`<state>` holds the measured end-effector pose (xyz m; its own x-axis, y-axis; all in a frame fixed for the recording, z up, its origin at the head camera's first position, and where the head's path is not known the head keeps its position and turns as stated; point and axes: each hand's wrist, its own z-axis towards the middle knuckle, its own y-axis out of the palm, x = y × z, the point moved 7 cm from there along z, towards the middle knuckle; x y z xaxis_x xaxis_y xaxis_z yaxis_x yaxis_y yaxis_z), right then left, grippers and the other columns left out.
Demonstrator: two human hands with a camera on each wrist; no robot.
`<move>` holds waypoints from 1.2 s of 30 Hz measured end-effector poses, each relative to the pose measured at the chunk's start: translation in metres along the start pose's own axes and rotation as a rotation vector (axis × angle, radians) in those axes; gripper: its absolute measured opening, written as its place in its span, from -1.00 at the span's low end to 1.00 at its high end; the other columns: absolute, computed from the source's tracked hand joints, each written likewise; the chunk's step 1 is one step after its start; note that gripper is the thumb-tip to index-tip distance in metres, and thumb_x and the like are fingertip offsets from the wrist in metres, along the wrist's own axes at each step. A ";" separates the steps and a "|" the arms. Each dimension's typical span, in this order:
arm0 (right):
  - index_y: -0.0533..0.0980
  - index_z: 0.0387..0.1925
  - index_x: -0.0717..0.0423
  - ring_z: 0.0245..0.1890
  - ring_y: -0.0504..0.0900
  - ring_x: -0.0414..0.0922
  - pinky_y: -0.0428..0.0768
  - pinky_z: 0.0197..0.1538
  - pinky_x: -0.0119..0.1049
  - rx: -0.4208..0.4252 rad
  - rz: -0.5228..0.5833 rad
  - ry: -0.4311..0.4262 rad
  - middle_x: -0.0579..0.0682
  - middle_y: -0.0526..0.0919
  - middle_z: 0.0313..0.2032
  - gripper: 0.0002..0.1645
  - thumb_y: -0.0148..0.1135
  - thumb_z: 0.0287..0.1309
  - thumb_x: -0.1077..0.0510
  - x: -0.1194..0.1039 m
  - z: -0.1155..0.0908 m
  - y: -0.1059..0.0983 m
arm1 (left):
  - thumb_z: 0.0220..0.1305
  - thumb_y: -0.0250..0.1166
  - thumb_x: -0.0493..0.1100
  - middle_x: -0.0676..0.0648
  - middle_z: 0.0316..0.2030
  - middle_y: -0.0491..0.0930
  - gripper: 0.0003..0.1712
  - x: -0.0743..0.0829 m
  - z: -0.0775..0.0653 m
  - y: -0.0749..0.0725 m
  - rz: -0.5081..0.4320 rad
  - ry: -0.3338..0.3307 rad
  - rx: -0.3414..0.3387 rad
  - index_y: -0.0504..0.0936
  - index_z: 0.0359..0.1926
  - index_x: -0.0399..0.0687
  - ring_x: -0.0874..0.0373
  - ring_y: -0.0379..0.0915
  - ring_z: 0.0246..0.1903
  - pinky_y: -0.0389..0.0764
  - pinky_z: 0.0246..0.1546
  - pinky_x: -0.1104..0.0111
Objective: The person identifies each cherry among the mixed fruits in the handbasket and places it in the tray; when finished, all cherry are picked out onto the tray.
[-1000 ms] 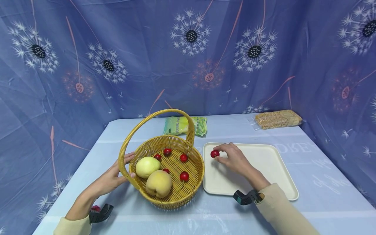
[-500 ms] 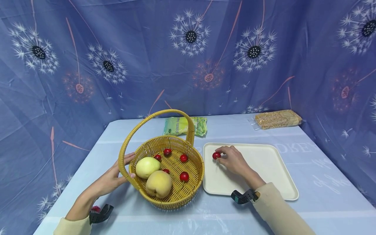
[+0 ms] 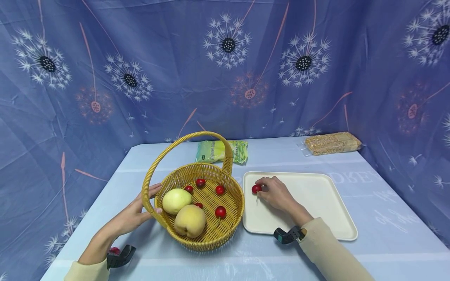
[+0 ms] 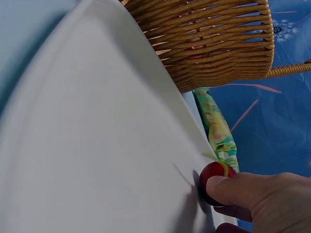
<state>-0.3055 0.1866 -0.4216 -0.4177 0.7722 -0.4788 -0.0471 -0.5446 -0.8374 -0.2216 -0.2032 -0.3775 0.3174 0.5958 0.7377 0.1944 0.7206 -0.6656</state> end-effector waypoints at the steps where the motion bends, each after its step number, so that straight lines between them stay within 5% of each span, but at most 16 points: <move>1: 0.60 -0.08 0.10 -0.25 0.52 -0.11 0.48 -0.14 -0.15 -0.001 0.002 -0.001 -0.01 0.69 -0.21 -0.58 0.39 -0.07 0.18 0.000 0.000 0.000 | 0.23 0.27 -0.10 -0.23 0.36 0.11 -0.25 0.000 0.000 0.000 0.000 -0.002 0.000 0.19 0.39 -0.08 -0.23 -0.04 0.38 0.09 0.24 -0.32; 22: 0.56 0.02 0.05 -0.05 0.53 0.05 0.50 0.03 0.04 -0.005 -0.004 0.009 0.05 0.64 0.00 -0.51 0.38 -0.02 0.12 -0.006 -0.002 -0.013 | 0.21 0.29 -0.04 -0.21 0.36 0.10 -0.20 -0.002 0.000 0.000 0.002 -0.018 -0.001 0.17 0.39 -0.10 -0.23 -0.04 0.38 0.09 0.24 -0.32; 36: 0.56 0.02 -0.04 -0.05 0.53 -0.06 0.51 -0.04 -0.07 0.046 0.025 -0.096 -0.06 0.65 -0.04 -0.54 0.39 0.03 0.08 -0.052 0.002 -0.036 | 0.21 0.29 -0.06 -0.21 0.36 0.10 -0.20 -0.002 0.000 0.000 -0.001 -0.028 0.000 0.16 0.40 -0.10 -0.25 -0.06 0.39 0.07 0.24 -0.33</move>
<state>-0.2834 0.1655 -0.3659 -0.5043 0.7243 -0.4701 -0.0759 -0.5795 -0.8114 -0.2221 -0.2048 -0.3792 0.2907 0.6050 0.7412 0.1942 0.7212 -0.6649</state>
